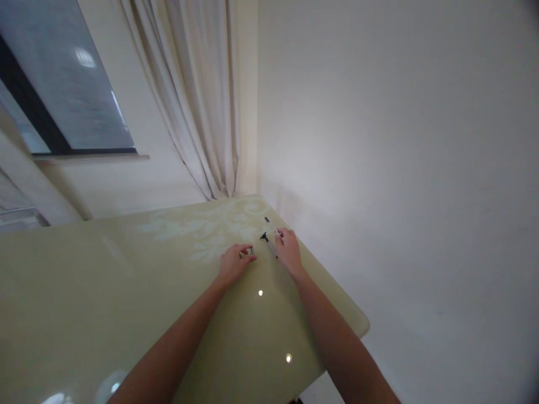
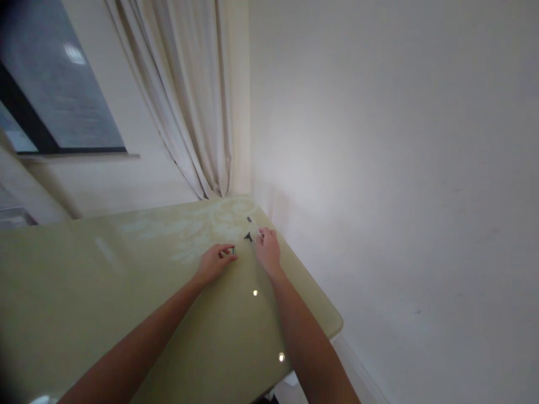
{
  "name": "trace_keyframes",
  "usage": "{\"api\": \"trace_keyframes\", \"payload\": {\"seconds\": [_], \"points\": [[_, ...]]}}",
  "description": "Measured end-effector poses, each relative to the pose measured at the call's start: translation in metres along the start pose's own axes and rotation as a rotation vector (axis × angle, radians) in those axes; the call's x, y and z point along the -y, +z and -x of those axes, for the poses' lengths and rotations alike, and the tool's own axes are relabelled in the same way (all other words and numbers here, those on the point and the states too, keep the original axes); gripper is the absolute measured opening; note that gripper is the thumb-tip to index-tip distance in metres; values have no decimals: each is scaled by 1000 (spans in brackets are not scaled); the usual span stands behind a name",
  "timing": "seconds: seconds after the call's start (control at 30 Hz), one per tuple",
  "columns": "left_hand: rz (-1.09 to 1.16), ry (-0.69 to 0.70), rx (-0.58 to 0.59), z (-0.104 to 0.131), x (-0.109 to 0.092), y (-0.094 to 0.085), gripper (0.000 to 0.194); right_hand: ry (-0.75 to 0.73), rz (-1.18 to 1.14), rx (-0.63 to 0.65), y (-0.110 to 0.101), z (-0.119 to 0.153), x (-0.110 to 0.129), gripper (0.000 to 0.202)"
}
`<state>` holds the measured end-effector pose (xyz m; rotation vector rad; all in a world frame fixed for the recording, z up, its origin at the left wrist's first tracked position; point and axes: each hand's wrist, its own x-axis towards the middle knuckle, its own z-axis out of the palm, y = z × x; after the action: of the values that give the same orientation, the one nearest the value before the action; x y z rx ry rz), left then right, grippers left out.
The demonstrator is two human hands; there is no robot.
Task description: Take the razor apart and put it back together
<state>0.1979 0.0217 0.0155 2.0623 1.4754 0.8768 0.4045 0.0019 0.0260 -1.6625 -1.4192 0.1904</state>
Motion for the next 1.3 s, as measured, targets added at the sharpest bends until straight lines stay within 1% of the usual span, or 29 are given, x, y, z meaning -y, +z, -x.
{"api": "trace_keyframes", "payload": {"seconds": [0.1, 0.17, 0.23, 0.43, 0.63, 0.73, 0.93, 1.07, 1.3], "points": [[-71, -43, 11, -7, -7, 9, 34, 73, 41, -14, -6, -8, -12, 27], [-111, -44, 26, -6, -9, 10, 34, 123, 88, 14, -8, -10, -19, 26], [-143, -36, 44, -2, -10, 9, 36, 136, 138, 43, -7, -11, -24, 25], [-192, -11, 80, 10, -10, 4, 41, 70, 283, 88, -1, -5, -26, 24], [-196, -8, 87, 11, -13, 3, 36, 85, 375, 58, -4, -2, -25, 28], [-202, -13, 85, 9, -14, 4, 34, 75, 390, 43, -3, -2, -28, 28], [-211, -2, 89, 9, -15, 5, 37, 39, 400, 29, 1, -1, -35, 28], [-204, -1, 81, 11, -15, 5, 37, 49, 386, 32, 0, 0, -35, 27], [-212, 16, 65, 12, -15, 5, 25, 64, 401, 48, -2, 0, -32, 27]]}}
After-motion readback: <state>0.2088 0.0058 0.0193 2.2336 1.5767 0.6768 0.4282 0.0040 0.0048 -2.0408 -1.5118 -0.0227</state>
